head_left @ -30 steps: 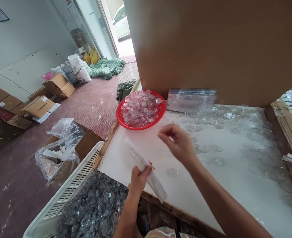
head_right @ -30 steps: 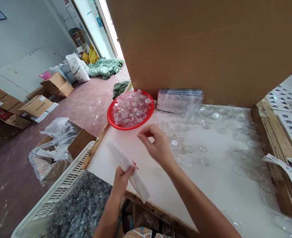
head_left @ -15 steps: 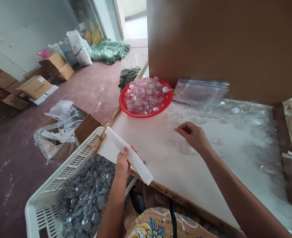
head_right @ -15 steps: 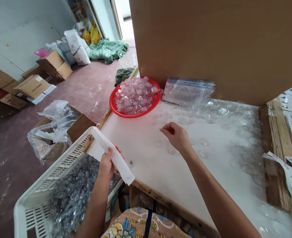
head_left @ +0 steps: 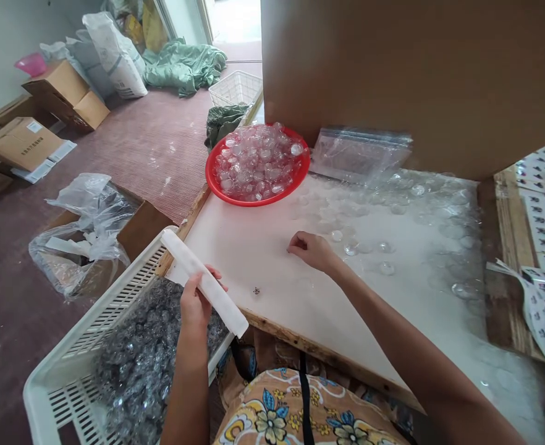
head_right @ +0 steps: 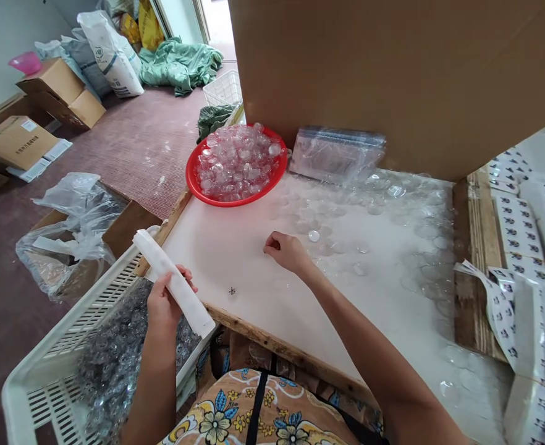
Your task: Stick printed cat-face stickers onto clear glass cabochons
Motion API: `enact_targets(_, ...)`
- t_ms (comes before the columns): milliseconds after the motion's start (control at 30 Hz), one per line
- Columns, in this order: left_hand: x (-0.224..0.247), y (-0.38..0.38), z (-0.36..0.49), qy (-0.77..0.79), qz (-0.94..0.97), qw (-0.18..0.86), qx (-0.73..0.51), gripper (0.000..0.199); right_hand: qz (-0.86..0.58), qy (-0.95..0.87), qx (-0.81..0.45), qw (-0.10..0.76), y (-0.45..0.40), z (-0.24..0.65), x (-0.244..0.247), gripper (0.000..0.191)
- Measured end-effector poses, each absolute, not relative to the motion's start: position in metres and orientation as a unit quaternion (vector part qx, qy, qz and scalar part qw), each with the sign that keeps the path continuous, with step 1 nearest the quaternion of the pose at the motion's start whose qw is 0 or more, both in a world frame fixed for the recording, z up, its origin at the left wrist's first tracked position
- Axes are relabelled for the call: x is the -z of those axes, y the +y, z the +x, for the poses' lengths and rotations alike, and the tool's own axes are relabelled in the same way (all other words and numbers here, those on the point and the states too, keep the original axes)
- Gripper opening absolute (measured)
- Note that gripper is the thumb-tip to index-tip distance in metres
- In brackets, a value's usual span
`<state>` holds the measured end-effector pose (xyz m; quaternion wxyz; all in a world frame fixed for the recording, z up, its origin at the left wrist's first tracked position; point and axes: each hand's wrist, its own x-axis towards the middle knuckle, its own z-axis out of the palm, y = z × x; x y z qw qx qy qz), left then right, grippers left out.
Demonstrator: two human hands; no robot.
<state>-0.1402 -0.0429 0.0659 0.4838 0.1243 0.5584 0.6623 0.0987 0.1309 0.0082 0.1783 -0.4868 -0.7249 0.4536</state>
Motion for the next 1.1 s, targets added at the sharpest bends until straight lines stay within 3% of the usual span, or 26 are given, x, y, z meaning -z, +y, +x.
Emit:
enact_targets(300,-0.060,-0.041,-0.132,0.557,0.114,0.516,-0.640,0.027,-0.510,-0.752,-0.402,0.113,0.132,0.086,-0.009,0.005)
enact_targets(567,-0.059,-0.037,-0.116,0.527,0.174,0.554,-0.620,0.032,-0.486,-0.828,-0.264,0.091,0.119,0.053,-0.002,0.012)
enact_targets(733,-0.056,-0.036,-0.104,0.427,0.195,0.647,-0.601,0.034,-0.474,-0.824,-0.282,0.131,0.118,0.040,-0.004,0.029)
enact_targets(800,-0.053,-0.037,-0.100,0.376,0.187,0.670,-0.612,0.033,-0.463,-0.813,-0.305,0.178,0.115,0.043,-0.012,0.026)
enact_targets(933,-0.048,-0.038,-0.095,0.309,0.149,0.687,-0.641,0.027,-0.417,-0.746,-0.450,0.260,0.105,0.059,-0.037,0.013)
enact_targets(1100,-0.043,-0.027,-0.094,0.250,0.081,0.674,-0.690,0.023,-0.356,-0.688,-0.573,0.266,0.092,0.078,-0.061,0.023)
